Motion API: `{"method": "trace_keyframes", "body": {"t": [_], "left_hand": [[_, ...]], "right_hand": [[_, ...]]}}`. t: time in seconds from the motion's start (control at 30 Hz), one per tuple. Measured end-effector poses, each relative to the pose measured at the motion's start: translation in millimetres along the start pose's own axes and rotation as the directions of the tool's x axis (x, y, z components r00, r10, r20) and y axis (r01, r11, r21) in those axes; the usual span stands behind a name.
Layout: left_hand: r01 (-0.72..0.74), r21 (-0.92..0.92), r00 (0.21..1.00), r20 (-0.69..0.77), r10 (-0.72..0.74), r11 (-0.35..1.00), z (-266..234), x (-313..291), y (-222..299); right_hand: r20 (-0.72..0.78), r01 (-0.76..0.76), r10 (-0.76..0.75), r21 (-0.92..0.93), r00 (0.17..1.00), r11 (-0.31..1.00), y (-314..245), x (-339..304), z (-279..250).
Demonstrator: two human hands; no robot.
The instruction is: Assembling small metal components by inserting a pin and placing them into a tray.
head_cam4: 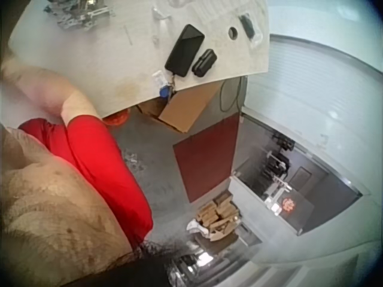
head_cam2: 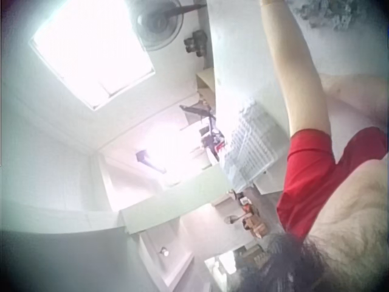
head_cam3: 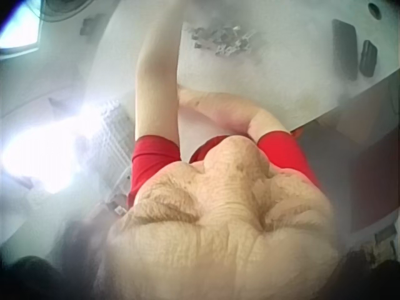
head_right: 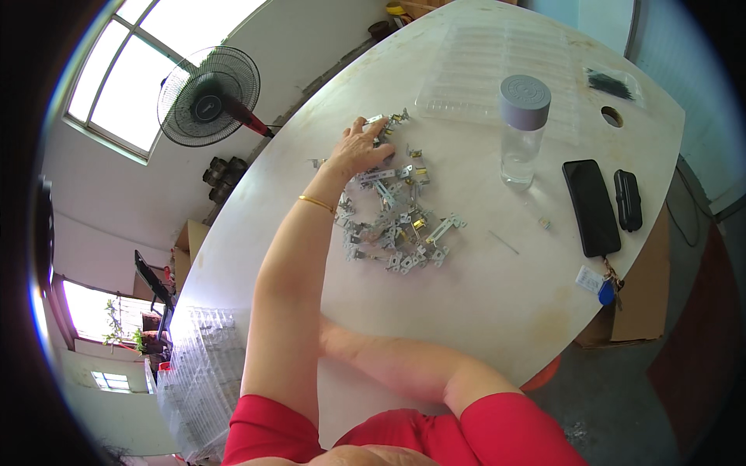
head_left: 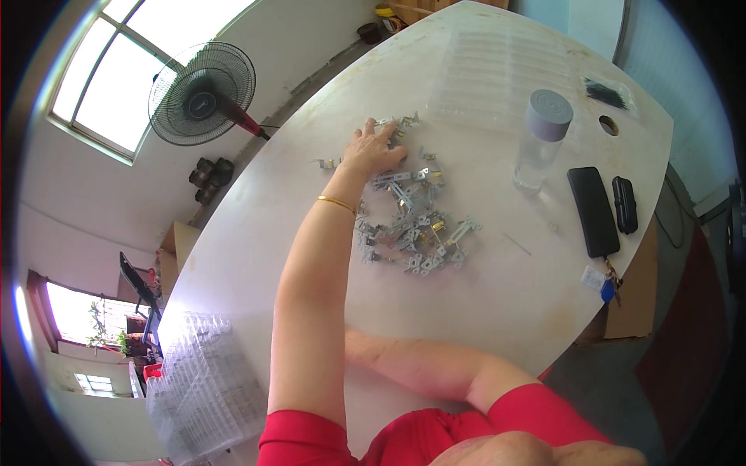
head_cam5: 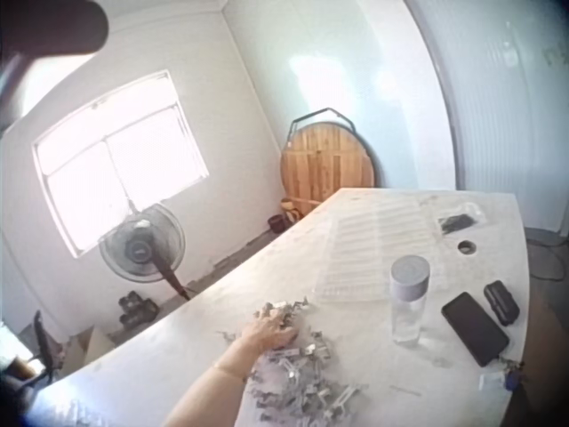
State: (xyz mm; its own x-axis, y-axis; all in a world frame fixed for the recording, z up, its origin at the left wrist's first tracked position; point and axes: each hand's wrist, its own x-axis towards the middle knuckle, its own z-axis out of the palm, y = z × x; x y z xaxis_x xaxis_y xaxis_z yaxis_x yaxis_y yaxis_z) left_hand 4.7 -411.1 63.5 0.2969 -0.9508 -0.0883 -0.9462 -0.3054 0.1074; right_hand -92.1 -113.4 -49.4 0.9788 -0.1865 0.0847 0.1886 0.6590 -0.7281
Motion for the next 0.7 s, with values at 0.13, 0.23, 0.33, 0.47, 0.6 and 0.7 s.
{"method": "trace_keyframes", "body": {"t": [0.13,0.23,0.33,0.47,0.6,0.7], "left_hand": [[-0.02,0.006,0.998,0.053,0.019,1.0,-8,-52,3],[-0.056,0.023,0.998,0.02,0.055,0.998,2,-76,12],[0.017,-0.003,0.998,0.068,-0.017,1.0,-19,-106,23],[-0.071,-0.075,0.997,0.027,0.073,0.995,-37,-123,12],[-0.016,-0.018,0.98,-0.197,0.012,1.0,-41,-106,-53],[0.071,-0.016,0.983,-0.171,-0.072,0.997,-9,-84,-117]], "right_hand": [[0.144,0.205,-0.147,-0.74,0.979,0.641,-89,-18,32],[0.11,0.238,-0.261,-0.811,0.959,0.534,-78,-15,32],[0.193,0.341,-0.344,-0.827,0.919,0.446,-51,3,18],[0.377,0.446,-0.348,-0.883,0.858,0.143,-40,9,9],[0.419,0.461,-0.24,-0.873,0.876,0.158,-59,4,20],[0.413,0.436,-0.169,-0.889,0.895,0.142,-66,1,26]]}}
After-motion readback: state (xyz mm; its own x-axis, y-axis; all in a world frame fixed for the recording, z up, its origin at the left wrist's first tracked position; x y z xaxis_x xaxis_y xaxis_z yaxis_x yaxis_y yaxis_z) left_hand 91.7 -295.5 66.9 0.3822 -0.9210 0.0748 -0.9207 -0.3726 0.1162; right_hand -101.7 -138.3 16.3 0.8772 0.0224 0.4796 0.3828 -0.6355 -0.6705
